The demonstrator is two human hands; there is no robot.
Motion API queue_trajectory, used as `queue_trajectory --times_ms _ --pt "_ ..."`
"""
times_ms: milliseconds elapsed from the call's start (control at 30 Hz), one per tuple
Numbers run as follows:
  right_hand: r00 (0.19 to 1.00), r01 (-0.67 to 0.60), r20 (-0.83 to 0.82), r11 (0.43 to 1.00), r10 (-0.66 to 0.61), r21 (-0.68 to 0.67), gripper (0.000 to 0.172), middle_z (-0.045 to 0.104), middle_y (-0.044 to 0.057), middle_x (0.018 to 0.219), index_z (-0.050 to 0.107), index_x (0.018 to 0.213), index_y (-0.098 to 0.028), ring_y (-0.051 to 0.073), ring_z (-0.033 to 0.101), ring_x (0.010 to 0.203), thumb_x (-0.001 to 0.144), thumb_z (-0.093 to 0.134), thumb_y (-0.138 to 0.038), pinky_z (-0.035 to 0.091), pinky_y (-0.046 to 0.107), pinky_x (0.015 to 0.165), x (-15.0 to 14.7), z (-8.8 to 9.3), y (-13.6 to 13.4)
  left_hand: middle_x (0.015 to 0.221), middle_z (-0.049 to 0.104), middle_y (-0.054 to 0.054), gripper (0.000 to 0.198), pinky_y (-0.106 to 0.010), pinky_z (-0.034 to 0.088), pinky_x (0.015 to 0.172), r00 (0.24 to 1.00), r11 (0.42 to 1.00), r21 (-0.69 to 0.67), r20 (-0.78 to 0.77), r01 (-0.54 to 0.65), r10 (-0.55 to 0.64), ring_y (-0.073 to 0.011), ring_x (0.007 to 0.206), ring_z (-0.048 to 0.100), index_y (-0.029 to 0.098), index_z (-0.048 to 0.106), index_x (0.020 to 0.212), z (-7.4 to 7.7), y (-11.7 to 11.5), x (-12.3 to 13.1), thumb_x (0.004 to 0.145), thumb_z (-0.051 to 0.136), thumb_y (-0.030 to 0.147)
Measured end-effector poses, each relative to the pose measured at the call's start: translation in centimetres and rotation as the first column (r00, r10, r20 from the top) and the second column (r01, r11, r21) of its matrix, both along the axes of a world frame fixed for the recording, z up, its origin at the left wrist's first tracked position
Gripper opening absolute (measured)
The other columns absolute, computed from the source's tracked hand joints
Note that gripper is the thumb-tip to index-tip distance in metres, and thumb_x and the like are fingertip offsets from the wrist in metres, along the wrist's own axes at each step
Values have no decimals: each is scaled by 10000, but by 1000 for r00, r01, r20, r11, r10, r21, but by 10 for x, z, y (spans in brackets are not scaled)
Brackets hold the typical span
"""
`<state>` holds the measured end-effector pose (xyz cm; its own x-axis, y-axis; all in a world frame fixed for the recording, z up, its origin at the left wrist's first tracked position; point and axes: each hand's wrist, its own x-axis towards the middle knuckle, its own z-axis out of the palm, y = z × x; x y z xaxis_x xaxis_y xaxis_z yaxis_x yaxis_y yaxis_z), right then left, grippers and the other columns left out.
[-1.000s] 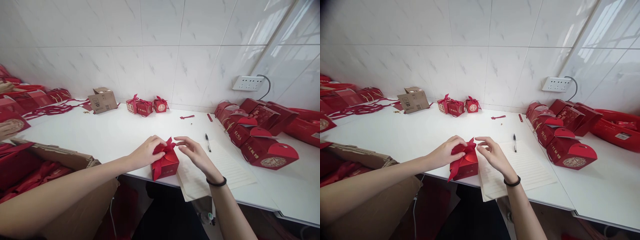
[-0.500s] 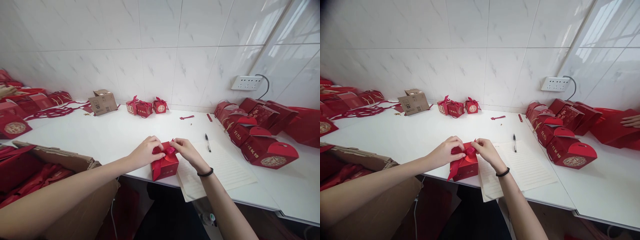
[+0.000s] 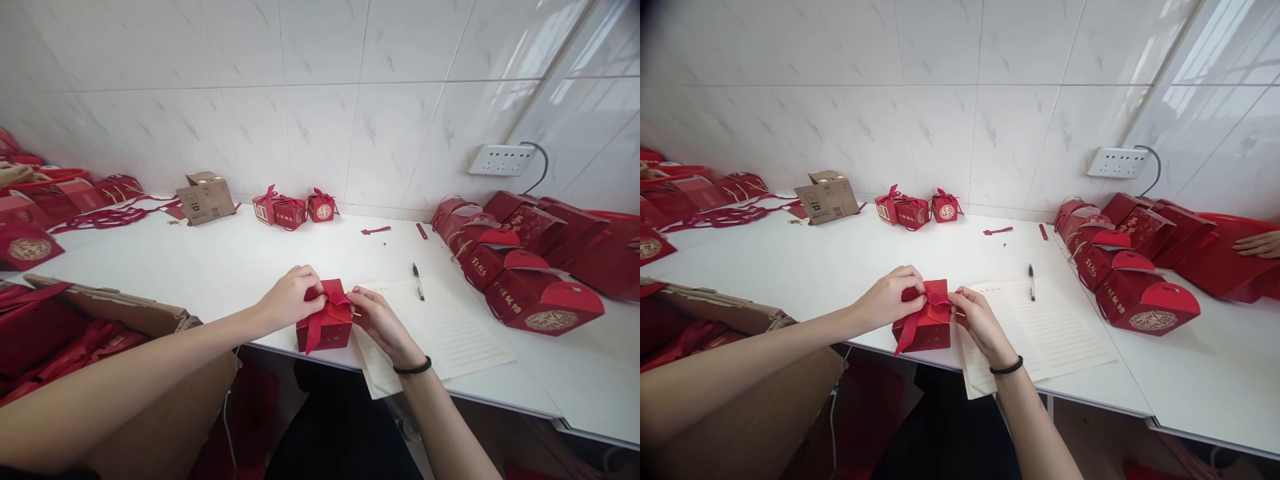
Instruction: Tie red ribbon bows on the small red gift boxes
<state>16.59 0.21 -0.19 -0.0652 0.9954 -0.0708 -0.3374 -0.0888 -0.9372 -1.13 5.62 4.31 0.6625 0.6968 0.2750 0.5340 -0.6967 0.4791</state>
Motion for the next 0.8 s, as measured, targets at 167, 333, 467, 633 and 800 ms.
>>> queue_trajectory --times_ms 167,333,467,633,800 --pt "999 44 -6 999 -44 -3 307 482 -27 622 465 614 -176 108 449 584 676 675 -392 408 240 609 -3 -3 -5 878 551 -19 72 -324 431 804 998 997 -71 50 27 -24 -178 870 528 186 567 768 -1 -2 2 756 520 239" --pt "993 59 98 993 -69 100 315 474 -22 601 466 618 -178 118 449 572 730 627 -425 403 251 584 -11 -5 -12 841 548 -1 83 -282 435 752 982 972 -229 186 46 -3 -137 782 536 175 542 745 3 -4 3 772 502 243" --pt "954 159 223 968 -202 193 300 482 -17 609 488 645 -178 129 451 598 786 575 -429 385 254 593 -15 -6 -19 739 562 14 169 -239 416 635 973 893 -447 225 59 49 -114 680 517 162 542 745 9 -3 3 811 464 297" --pt "875 293 307 913 -375 283 279 503 -10 647 496 674 -192 146 466 629 826 519 -425 392 254 591 -20 -2 -36 748 598 -17 220 -254 415 642 953 779 -607 302 160 40 -124 690 537 143 552 731 12 -1 4 789 486 346" --pt "832 327 347 888 -433 324 268 512 -3 644 496 698 -197 148 474 606 842 495 -424 396 255 561 -26 -4 -46 716 589 -4 189 -241 396 598 930 718 -650 367 251 8 -103 632 519 151 508 757 11 0 2 739 567 329"
